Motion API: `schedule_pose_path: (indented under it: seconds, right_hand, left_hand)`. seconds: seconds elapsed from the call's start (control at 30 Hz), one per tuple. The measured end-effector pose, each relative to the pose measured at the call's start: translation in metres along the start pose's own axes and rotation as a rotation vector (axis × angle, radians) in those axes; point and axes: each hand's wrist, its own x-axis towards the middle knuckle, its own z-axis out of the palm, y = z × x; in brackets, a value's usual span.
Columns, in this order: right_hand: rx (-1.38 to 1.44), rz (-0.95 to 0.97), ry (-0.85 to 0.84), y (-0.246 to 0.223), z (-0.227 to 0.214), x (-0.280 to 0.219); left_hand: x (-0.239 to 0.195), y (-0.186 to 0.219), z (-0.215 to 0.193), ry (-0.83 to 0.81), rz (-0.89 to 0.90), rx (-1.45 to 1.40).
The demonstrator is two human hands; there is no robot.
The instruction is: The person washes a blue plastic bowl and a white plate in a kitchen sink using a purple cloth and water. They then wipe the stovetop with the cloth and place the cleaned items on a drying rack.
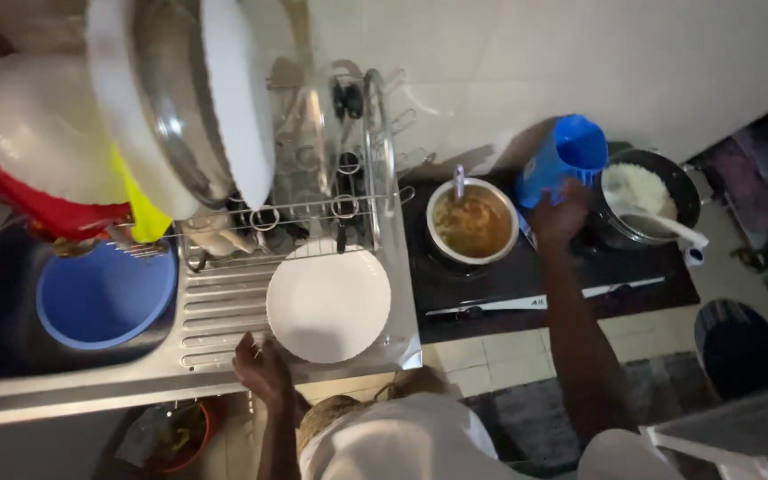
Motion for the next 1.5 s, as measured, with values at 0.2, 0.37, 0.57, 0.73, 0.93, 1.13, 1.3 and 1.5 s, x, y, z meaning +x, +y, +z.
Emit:
schedule_pose_path:
  seconds: [0.2,0.37,0.57,0.73,0.93,1.13,1.3,1.5]
  right_hand:
    - [0.297,-0.650,-0.541,-0.041,0.106,-0.003]
    - [0.076,-0.717,-0.996,-0.043,0.186,-0.002]
    - [0.124,-1.083,-0.933,-0.039,0.129,0.040]
    - [-0.002,-0.892,-1.000,-0.050,0.044,0.059]
    - [-0.211,-1.181,-0.739,-0.018,0.023,0.016]
    - [-0.513,-0.680,-1.272,-0.020,0.003,0.028]
    - [-0.411,-0.149,-1.314,0.017,-0.002,0.011]
    - [0.719,1.412,-1.257,0.099,0.060,-0.088]
  left_hand:
    - [0.055,-0.041,-0.031,0.055,0.200,0.021]
    - [0.085,-0.059,-0.060,0.088,0.296,-0.190]
    - [0.074,-0.068,-0.087,0.194,0.227,-0.128]
    - [0.075,-0.104,-0.064,0.182,0.184,-0.264]
    - [0.066,-0.063,-0.028,0.067,0.167,-0.377]
    - [0.065,-0.033,-0.028,0.040,0.179,-0.332]
    - [0.062,-0.028,-0.046,0.046,0.109,-0.308]
    - [0.082,-0.069,-0.050,0.076,0.082,-0.475]
